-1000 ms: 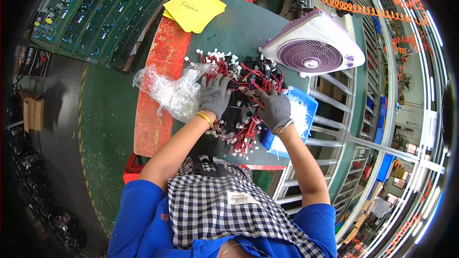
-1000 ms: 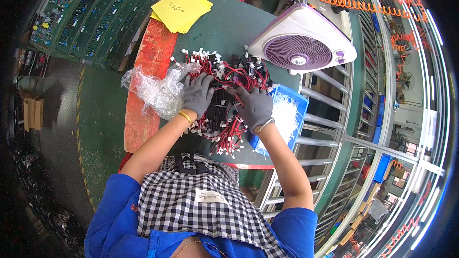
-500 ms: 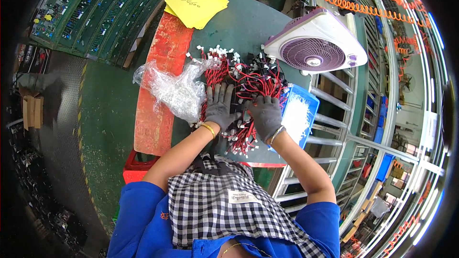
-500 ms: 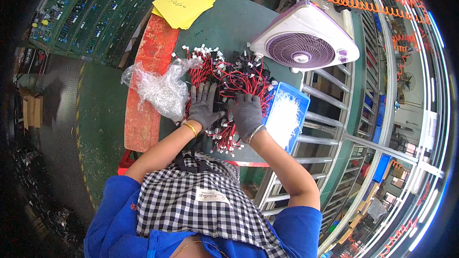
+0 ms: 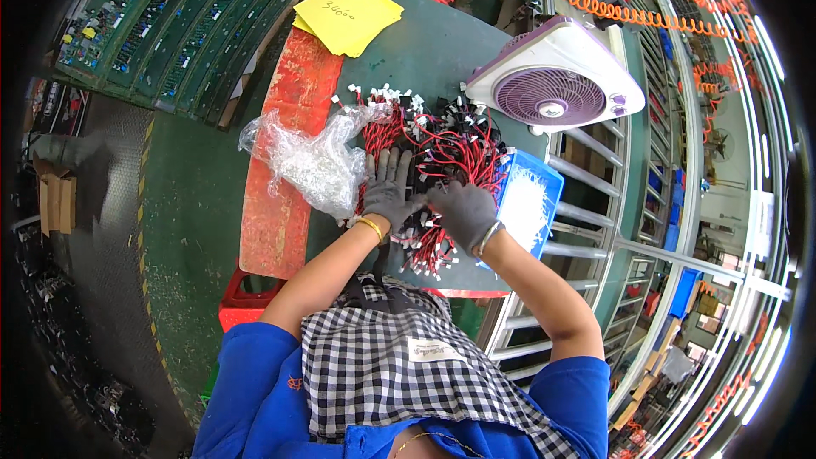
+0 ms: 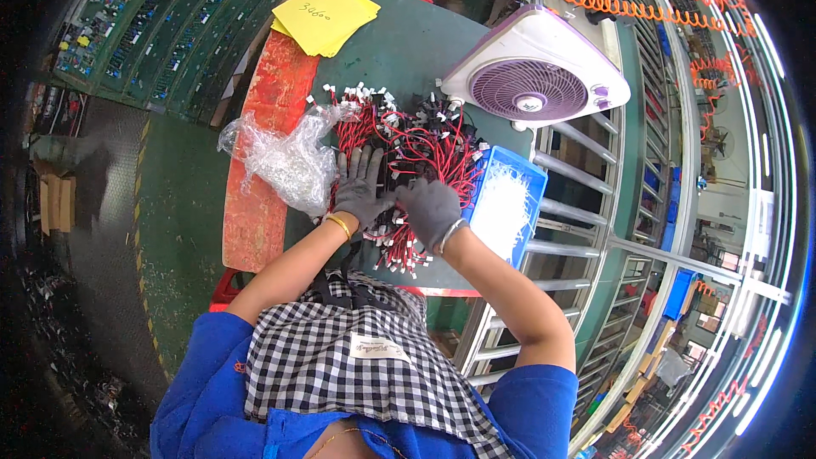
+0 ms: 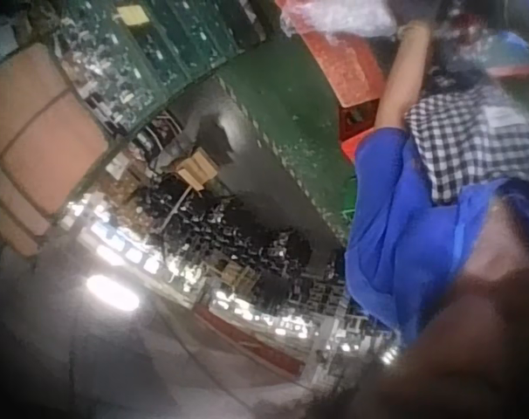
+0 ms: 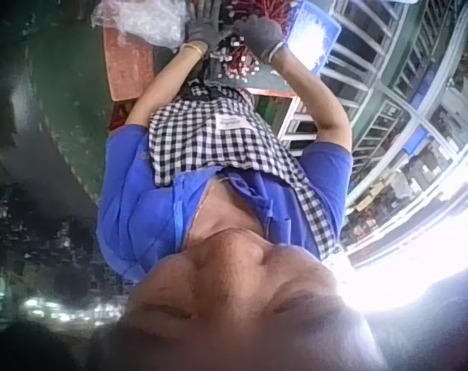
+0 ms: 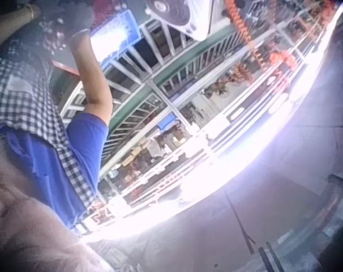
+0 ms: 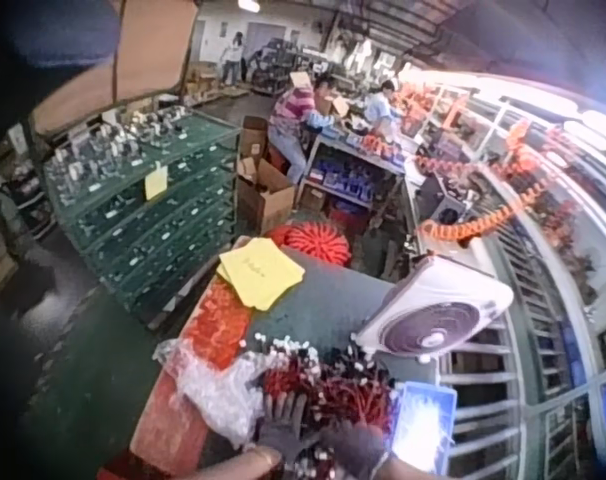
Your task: The person organizes a large pile of red and black wires with white connectors on a workbench. They sort the wires by hand, separating them into smaller bundles and arranging them neatly. The person also handles a plastic bag containing small parts and a blue bin filled with white zip ties, moving them around the workspace.
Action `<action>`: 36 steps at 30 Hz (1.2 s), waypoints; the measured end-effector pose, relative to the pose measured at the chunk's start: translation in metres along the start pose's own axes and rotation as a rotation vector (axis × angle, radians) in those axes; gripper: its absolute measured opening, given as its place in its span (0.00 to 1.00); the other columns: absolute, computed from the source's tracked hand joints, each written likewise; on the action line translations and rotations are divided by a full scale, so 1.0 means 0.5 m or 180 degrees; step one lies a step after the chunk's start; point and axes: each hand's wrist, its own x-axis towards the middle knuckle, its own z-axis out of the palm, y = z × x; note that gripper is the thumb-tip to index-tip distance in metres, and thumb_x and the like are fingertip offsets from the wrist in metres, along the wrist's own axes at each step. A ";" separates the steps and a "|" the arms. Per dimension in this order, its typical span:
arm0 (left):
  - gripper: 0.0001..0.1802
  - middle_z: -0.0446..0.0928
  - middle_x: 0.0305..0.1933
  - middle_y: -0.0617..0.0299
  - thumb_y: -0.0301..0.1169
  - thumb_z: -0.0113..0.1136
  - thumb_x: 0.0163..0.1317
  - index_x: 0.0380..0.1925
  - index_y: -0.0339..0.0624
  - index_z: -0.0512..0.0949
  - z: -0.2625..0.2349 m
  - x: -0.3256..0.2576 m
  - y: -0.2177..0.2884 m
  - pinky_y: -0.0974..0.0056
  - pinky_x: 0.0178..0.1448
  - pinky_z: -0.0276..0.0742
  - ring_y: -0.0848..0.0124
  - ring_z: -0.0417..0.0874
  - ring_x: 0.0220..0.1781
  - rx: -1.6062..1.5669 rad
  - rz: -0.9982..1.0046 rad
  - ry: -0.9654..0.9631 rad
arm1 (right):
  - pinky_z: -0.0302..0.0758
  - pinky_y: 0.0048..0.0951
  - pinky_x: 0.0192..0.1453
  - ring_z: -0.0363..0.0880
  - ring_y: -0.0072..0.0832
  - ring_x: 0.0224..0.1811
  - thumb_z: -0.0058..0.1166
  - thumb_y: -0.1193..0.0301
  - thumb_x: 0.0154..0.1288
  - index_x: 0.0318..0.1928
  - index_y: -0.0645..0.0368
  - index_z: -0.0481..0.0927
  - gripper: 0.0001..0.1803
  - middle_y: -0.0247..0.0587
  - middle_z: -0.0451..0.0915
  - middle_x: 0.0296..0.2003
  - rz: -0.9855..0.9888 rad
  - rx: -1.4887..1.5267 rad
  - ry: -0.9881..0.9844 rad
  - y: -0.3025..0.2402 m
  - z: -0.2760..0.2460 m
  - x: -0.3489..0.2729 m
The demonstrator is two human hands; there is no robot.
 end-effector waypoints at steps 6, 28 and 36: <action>0.61 0.47 0.78 0.45 0.62 0.63 0.52 0.76 0.44 0.43 0.000 -0.001 0.000 0.42 0.80 0.24 0.49 0.39 0.81 0.0045 -0.0042 -0.0002 | 0.77 0.43 0.33 0.81 0.42 0.29 0.59 0.62 0.58 0.52 0.34 0.80 0.19 0.43 0.79 0.33 -0.0500 0.0788 0.0309 0.002 -0.032 -0.133; 0.32 0.81 0.40 0.42 0.59 0.61 0.57 0.43 0.39 0.76 -0.006 -0.006 0.120 0.47 0.54 0.73 0.47 0.81 0.47 -0.0621 0.0460 -0.0795 | 0.68 0.43 0.54 0.76 0.38 0.48 0.63 0.64 0.56 0.58 0.39 0.77 0.27 0.37 0.78 0.45 0.0902 0.0480 0.1810 0.038 0.120 -0.226; 0.29 0.81 0.36 0.42 0.56 0.65 0.53 0.38 0.39 0.78 -0.045 -0.011 0.136 0.46 0.50 0.74 0.45 0.82 0.44 -0.0782 0.0418 -0.0736 | 0.70 0.43 0.49 0.76 0.37 0.47 0.62 0.62 0.59 0.59 0.38 0.77 0.25 0.35 0.78 0.44 0.0967 0.0416 0.2036 0.026 0.117 -0.229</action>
